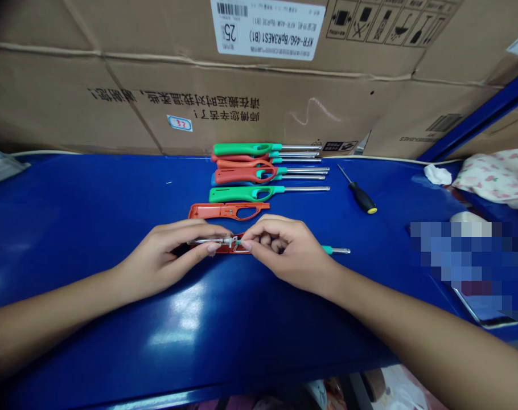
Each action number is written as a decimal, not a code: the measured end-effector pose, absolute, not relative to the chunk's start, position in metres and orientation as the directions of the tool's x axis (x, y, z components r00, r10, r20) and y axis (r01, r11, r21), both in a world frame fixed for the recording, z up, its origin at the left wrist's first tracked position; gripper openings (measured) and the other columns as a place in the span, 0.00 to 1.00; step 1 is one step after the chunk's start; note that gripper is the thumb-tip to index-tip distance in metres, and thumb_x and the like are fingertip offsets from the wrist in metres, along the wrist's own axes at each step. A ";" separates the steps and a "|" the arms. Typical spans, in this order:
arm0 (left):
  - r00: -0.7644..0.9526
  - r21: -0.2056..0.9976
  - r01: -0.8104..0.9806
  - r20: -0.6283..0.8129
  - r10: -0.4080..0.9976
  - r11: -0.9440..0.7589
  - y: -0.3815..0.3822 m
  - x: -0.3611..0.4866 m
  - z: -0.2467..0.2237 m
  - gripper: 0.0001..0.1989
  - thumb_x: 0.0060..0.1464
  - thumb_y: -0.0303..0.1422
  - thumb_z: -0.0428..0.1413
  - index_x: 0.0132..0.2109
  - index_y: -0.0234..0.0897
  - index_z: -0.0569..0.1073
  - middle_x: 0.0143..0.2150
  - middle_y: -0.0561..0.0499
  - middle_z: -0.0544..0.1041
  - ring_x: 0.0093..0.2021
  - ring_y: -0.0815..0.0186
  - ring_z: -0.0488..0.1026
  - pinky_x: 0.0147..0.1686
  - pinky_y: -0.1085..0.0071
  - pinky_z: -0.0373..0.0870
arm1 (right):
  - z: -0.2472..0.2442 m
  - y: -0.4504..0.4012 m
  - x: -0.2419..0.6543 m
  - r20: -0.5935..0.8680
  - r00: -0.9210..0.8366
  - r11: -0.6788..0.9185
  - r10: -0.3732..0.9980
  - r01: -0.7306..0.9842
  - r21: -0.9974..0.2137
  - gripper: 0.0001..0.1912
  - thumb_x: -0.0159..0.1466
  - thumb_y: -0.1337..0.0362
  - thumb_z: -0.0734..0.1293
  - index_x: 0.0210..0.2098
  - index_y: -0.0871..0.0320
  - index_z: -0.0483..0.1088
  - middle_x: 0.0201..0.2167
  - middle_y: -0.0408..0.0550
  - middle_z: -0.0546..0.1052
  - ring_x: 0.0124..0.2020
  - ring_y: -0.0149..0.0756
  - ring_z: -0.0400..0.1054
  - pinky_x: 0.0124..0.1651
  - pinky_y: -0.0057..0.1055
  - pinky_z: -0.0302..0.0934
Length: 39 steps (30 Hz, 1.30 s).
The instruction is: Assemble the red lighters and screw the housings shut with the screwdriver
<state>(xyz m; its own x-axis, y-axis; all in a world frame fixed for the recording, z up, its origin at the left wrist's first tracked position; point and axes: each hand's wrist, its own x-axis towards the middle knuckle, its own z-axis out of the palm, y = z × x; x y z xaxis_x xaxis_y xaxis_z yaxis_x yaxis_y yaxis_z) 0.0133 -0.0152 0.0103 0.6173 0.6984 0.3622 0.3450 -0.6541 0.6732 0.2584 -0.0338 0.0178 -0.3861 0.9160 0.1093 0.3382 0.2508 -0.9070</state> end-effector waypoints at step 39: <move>0.646 0.675 0.275 0.397 0.652 -0.684 -0.016 0.013 0.010 0.13 0.64 0.32 0.56 0.53 0.38 0.79 0.44 0.46 0.83 0.41 0.64 0.80 0.42 0.71 0.77 | 0.019 -0.037 0.254 0.103 -0.353 0.249 0.930 0.398 -0.883 0.10 0.66 0.59 0.68 0.34 0.58 0.77 0.30 0.45 0.75 0.23 0.25 0.58 0.23 0.25 0.53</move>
<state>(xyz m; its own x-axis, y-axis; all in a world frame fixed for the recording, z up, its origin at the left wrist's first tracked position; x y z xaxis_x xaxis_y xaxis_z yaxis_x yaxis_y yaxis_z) 0.0135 -0.0155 0.0100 0.6462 0.6517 0.3970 0.2754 -0.6844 0.6751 0.2536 -0.0367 0.0189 -0.3532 0.9298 0.1030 0.3977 0.2489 -0.8831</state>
